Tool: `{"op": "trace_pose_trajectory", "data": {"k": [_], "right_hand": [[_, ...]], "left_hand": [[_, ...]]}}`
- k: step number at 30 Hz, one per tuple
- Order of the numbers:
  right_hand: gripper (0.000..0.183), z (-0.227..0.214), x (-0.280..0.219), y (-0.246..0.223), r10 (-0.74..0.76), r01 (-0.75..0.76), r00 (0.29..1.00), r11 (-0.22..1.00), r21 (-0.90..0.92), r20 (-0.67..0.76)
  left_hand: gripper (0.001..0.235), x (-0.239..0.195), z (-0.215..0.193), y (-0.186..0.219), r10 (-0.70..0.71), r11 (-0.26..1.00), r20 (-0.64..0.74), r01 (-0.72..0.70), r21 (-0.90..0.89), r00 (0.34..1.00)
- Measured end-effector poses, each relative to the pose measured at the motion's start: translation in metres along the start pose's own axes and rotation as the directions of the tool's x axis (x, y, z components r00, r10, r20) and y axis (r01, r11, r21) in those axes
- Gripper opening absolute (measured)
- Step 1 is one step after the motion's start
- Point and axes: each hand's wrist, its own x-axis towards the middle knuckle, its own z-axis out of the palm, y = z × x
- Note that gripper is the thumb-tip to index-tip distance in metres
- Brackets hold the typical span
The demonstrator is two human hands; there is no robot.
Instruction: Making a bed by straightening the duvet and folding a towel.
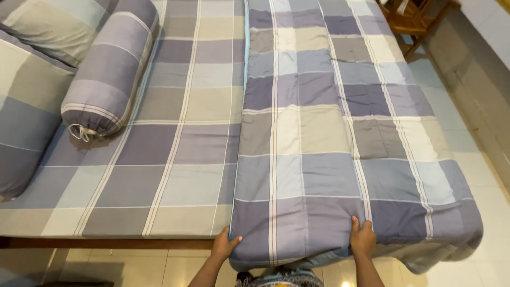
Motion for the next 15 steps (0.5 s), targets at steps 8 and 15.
{"op": "trace_pose_trajectory", "data": {"k": [8, 15], "right_hand": [[0.066, 0.032, 0.013, -0.028, -0.167, 0.168, 0.962, 0.986, -0.012, -0.217], [0.078, 0.046, 0.032, -0.145, -0.576, 0.58, 0.812, 0.814, -0.022, 0.093]], "left_hand": [[0.079, 0.008, -0.027, 0.066, -0.211, 0.934, 0.105, 0.169, 0.314, 0.972], [0.07, 0.117, 0.009, 0.098, -0.054, 0.993, -0.314, 0.084, 0.084, 0.948]]}}
